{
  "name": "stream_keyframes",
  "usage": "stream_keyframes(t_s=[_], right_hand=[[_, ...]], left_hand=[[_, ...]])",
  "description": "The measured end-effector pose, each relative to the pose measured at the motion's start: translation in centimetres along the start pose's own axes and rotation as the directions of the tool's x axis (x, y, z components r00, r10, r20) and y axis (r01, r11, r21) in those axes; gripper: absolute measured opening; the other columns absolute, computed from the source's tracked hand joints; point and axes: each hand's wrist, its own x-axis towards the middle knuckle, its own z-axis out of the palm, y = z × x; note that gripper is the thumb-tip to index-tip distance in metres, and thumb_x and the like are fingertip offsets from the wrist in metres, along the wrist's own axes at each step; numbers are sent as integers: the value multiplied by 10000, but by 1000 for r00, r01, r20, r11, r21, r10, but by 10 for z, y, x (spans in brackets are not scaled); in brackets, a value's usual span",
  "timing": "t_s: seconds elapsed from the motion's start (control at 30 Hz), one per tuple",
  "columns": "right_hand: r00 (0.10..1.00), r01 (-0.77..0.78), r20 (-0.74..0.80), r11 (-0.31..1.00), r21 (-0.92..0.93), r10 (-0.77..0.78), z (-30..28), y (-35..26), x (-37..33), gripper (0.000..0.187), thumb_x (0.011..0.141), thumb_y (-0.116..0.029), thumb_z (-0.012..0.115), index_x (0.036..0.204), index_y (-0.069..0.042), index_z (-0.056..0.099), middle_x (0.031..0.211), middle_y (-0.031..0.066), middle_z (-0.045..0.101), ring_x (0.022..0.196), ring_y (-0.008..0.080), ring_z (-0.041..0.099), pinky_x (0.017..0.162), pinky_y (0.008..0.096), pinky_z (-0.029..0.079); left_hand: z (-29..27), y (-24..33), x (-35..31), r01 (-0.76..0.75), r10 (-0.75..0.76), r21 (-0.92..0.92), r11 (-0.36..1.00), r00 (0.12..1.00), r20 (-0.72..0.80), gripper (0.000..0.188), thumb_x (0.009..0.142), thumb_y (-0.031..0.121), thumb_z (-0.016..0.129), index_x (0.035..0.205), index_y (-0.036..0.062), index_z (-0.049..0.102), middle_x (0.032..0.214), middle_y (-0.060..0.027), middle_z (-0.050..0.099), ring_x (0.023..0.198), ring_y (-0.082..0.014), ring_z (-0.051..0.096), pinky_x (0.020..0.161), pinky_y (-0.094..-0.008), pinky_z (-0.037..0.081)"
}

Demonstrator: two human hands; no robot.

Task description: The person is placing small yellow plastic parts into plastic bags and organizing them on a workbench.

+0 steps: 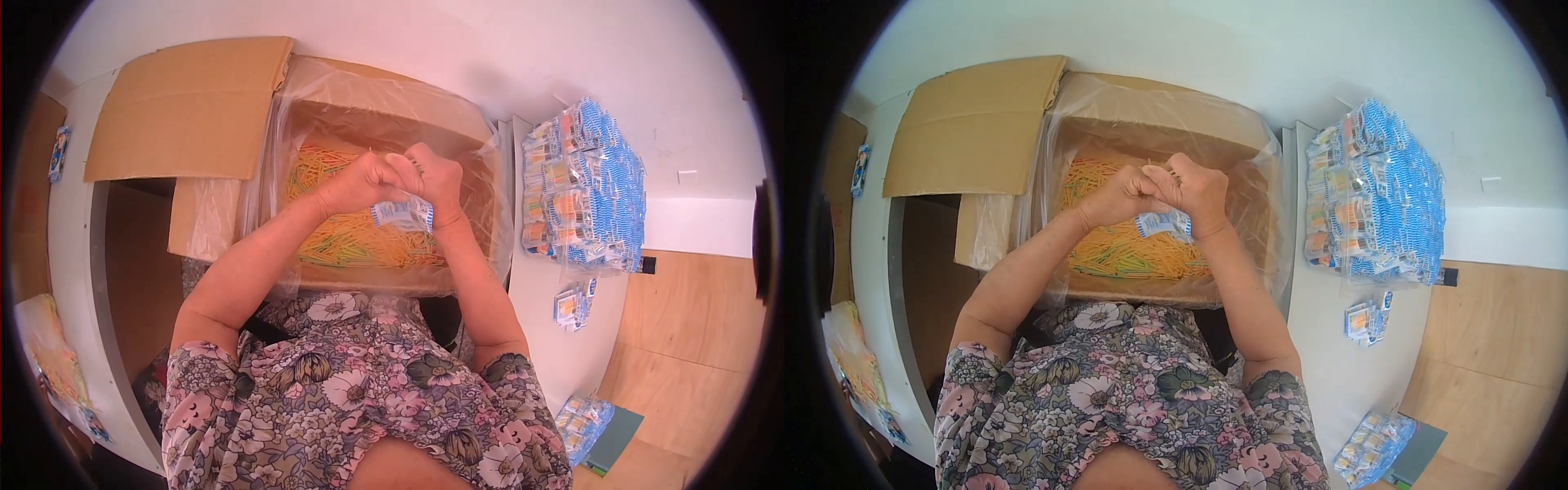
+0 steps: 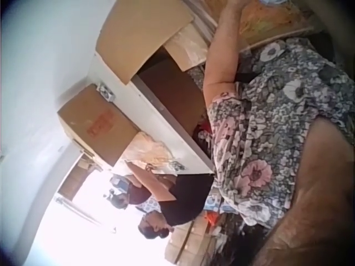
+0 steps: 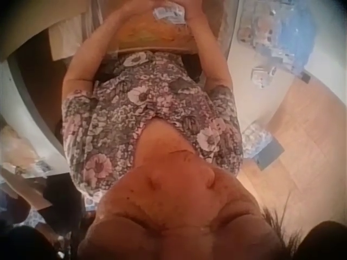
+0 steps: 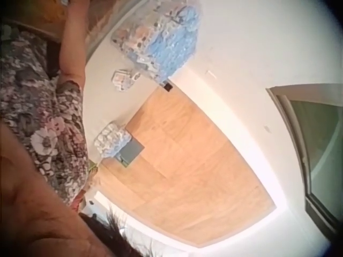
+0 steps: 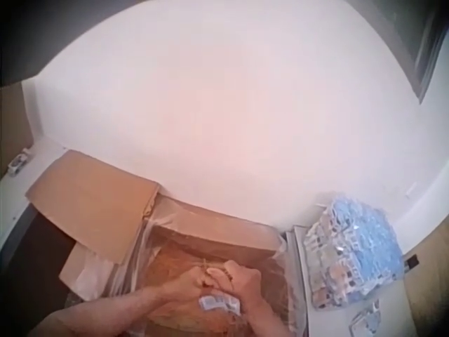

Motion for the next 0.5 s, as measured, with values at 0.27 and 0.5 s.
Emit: stream_keyframes(t_s=[0.27,0.5], right_hand=[[934,-339,13,878,337,356,0,5,-14,321,788,-98,674,560,-26,460,500,41,380,497,45,351,430,254,325],[898,-416,21,835,361,439,-18,16,-12,303,795,-82,660,576,-17,461,515,25,343,529,42,319,439,259,316]], left_hand=[[3,14,-1,209,-191,-222,952,976,101,130,761,35,694,887,2,696,798,-24,668,740,-72,579,683,-251,478],[-3,11,-3,318,-258,-165,934,916,309,138,767,26,675,899,-5,698,738,11,651,685,-40,551,642,-215,461]])
